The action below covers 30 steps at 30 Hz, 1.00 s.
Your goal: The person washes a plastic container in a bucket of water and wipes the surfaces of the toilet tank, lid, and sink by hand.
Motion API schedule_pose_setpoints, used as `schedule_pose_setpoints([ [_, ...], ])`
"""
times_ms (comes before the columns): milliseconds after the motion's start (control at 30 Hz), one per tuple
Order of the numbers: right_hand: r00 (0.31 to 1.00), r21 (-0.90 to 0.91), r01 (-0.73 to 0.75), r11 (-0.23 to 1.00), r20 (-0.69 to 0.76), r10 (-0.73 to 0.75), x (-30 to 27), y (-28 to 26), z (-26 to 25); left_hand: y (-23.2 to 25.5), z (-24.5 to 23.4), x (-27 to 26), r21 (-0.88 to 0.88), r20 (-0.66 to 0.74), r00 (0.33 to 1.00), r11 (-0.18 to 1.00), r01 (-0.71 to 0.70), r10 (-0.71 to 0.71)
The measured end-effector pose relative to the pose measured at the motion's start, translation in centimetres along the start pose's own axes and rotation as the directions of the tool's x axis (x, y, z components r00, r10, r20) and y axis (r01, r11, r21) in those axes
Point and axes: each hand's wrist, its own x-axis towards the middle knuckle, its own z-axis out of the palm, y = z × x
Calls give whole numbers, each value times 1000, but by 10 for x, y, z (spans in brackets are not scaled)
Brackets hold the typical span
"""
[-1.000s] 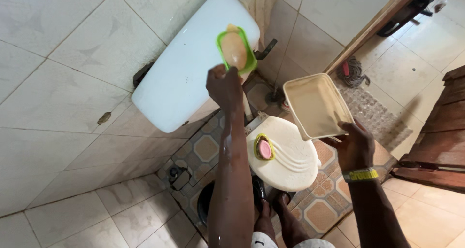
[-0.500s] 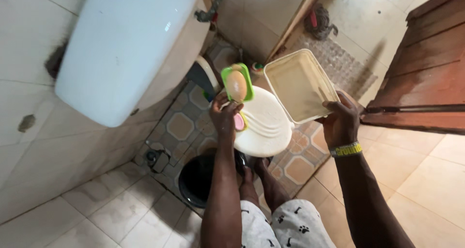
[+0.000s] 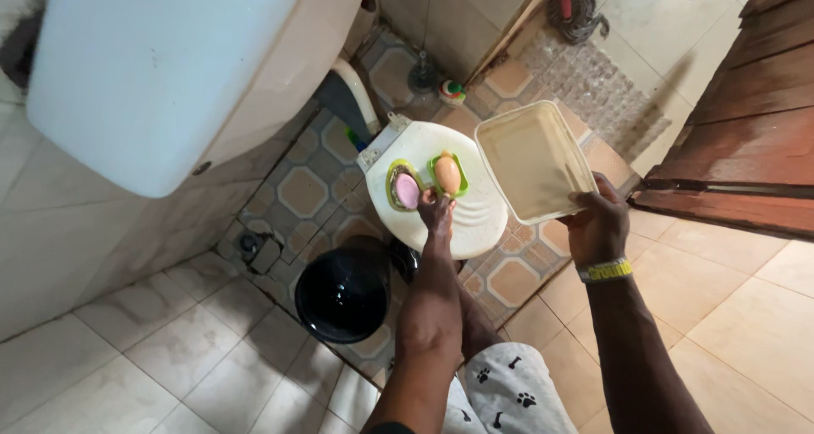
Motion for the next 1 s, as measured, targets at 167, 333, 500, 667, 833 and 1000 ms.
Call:
schedule_pose_setpoints([
  [167, 995, 6, -3, 1000, 101, 3, 12, 22, -14, -9, 5, 8, -10, 4, 1000, 1000, -18, 18],
  [333, 996, -33, -53, 998, 70, 56, 10, 27, -1, 10, 5, 13, 106, 46, 999, 994, -30, 26],
  [500, 993, -33, -21, 999, 114, 25, -4, 4, 18, 98, 18, -24, 210, 122, 933, 910, -357, 338],
  [667, 988, -57, -17, 998, 152, 25, -32, -60, 74, 287, 42, -113, 529, 274, 754, 561, -637, 597],
  [833, 997, -153, 30, 988, 70, -20, -55, -127, 154, 450, 61, -145, 559, 381, 288, 29, -829, 879],
  [1000, 942, -328, 322, 888, 202, -266, -56, -183, 235, 523, 120, -65, 694, 644, 263, -404, -595, 719],
])
